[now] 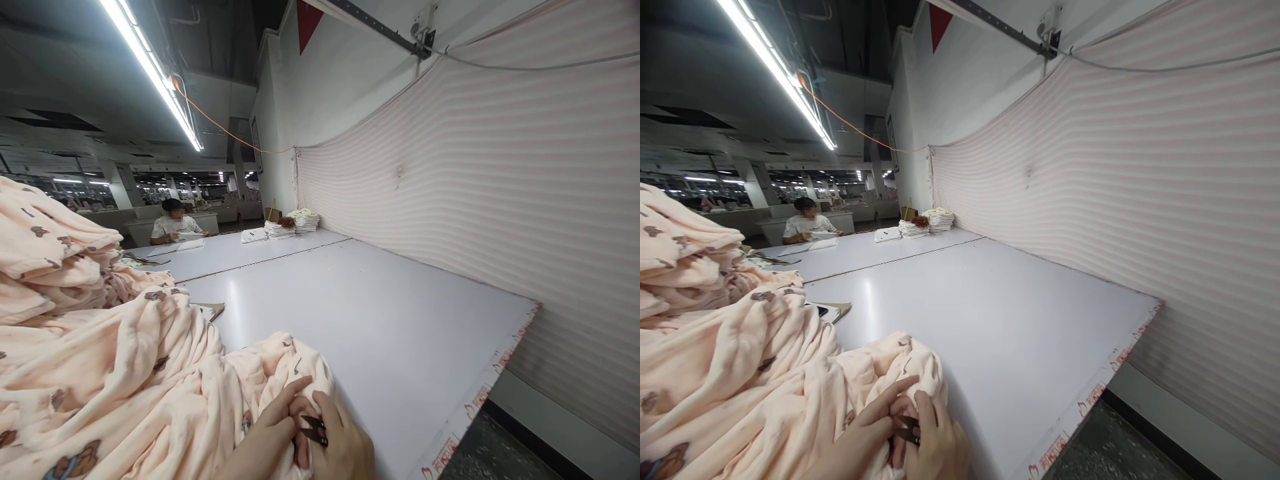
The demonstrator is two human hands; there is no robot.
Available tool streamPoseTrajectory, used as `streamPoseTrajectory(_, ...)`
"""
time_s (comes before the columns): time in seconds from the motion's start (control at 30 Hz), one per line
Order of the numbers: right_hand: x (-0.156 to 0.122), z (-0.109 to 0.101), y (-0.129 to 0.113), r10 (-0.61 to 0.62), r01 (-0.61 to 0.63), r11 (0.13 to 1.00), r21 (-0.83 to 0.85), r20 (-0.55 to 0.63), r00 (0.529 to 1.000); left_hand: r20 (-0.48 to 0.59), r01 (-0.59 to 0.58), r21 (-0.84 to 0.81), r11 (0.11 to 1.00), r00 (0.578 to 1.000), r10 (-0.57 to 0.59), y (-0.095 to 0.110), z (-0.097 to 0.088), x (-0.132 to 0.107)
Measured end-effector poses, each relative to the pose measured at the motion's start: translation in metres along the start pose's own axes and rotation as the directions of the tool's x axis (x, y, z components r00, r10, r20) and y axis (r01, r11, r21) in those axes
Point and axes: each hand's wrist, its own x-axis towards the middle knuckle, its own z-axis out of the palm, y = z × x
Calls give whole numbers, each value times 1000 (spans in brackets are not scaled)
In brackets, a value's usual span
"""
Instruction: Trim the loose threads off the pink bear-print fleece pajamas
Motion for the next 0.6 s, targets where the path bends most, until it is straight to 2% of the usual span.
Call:
streamPoseTrajectory(0.1, 5, -5, 0, 124, -105, 949, 298, -43, 991, -47, 5, -17, 1000, 999, -6, -3, -2, -1)
streamPoseTrajectory(0.17, 12, -12, 2, 277, -250, 835, 490, 17, 961, -60, 9, -44, 999, 998, -11, -4, -5, 0)
streamPoseTrajectory(0.23, 19, -20, 5, 374, -367, 734, 571, 111, 921, -41, 10, -72, 997, 999, -13, -4, -9, 0)
streamPoseTrajectory(0.3, 22, -27, 9, 387, -400, 707, 583, 155, 909, -49, 7, -93, 996, 999, -12, -2, -12, 0)
streamPoseTrajectory(0.4, 20, -35, 17, 309, -356, 777, 520, 178, 934, -96, -2, -109, 994, 995, -9, -1, -15, -2)
streamPoseTrajectory(0.5, 16, -41, 22, 194, -260, 892, 370, 207, 959, -49, 22, -91, 996, 998, -27, -5, -19, 0)
streamPoseTrajectory(0.6, 18, -45, 21, 136, -204, 948, 245, 268, 954, -24, 29, -53, 998, 999, -30, -10, -23, 3)
